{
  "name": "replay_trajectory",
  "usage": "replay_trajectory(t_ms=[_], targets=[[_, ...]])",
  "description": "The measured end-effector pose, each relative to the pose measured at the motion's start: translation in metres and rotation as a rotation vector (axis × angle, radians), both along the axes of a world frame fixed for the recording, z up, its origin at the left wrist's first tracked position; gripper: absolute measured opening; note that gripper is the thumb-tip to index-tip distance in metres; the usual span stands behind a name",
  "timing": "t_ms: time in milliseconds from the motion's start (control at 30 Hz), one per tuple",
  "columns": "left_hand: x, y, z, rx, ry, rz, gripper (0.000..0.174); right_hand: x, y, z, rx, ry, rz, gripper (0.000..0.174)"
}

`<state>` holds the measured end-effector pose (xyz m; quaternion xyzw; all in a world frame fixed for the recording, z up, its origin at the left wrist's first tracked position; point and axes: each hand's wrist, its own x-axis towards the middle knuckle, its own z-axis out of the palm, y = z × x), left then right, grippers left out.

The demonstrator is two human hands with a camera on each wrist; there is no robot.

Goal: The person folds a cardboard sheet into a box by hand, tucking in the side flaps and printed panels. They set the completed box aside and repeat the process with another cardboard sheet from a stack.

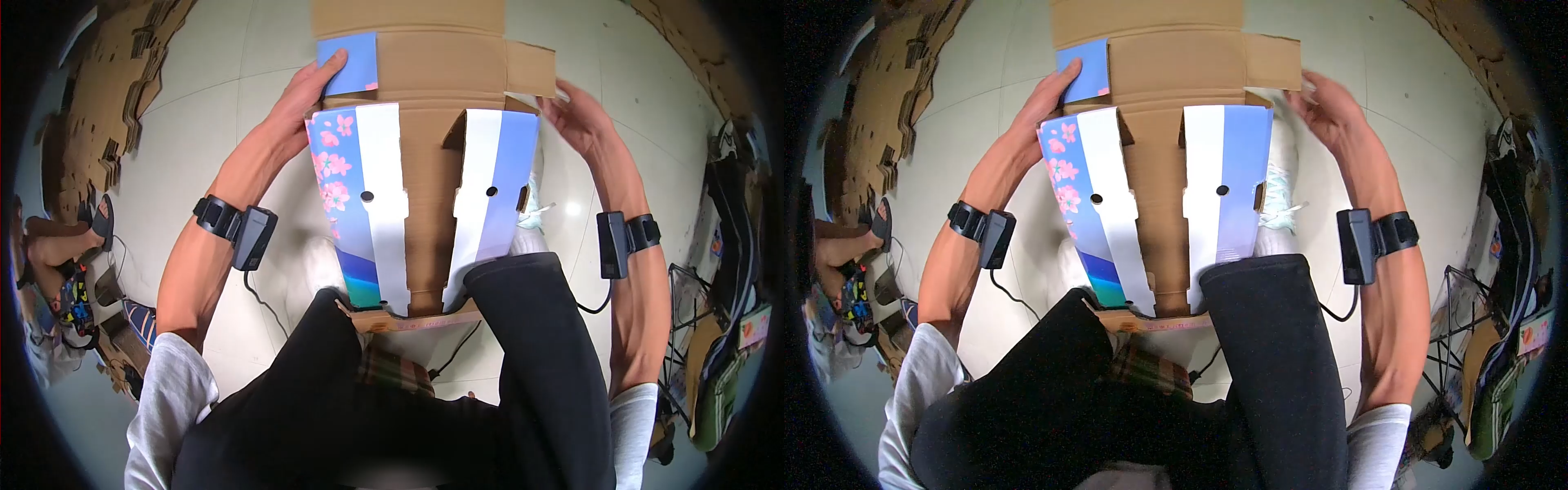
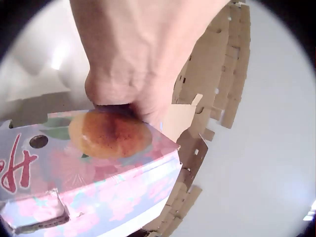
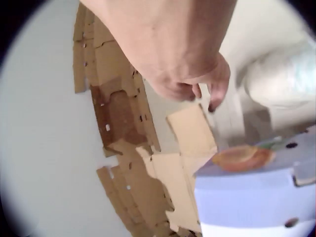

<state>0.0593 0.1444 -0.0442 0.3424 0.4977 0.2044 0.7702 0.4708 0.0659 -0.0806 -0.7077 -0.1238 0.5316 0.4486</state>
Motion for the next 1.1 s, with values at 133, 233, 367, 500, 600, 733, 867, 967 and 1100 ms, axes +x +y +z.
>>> replay_trajectory(t_ms=[133,233,367,500,600,733,867,967,1100], targets=[[0.0,-0.001,0.012,0.117,0.066,-0.095,0.054,-0.009,-0.016,0.019,0.04,0.269,0.268,0.044],[0.002,0.001,0.014,0.178,0.107,-0.161,0.053,-0.031,-0.012,0.036,0.178,0.441,0.343,0.05],[0.011,0.005,0.031,0.329,0.102,-0.282,0.045,-0.066,-0.003,0.054,0.253,0.251,0.469,0.05],[0.013,-0.004,0.05,0.354,0.162,-0.151,0.034,-0.045,-0.004,0.024,0.27,0.375,0.422,0.045],[-0.023,-0.01,0.033,0.067,-0.279,0.064,0.031,-0.047,-0.02,0.046,0.367,0.903,0.289,0.054],[-0.009,-0.031,0.085,0.162,-0.318,-0.019,0.04,-0.044,-0.025,0.061,0.333,0.451,0.484,0.064],[-0.022,-0.032,0.073,0.316,-0.032,-0.385,0.022,-0.039,-0.04,0.076,0.2,0.257,0.8,0.067],[-0.005,-0.054,0.06,0.264,0.133,-0.16,0.026,-0.045,-0.049,0.066,0.095,-0.037,0.801,0.063],[0.01,-0.088,0.03,0.263,0.319,0.104,0.04,-0.057,-0.055,0.081,-0.216,-0.348,0.843,0.039]])
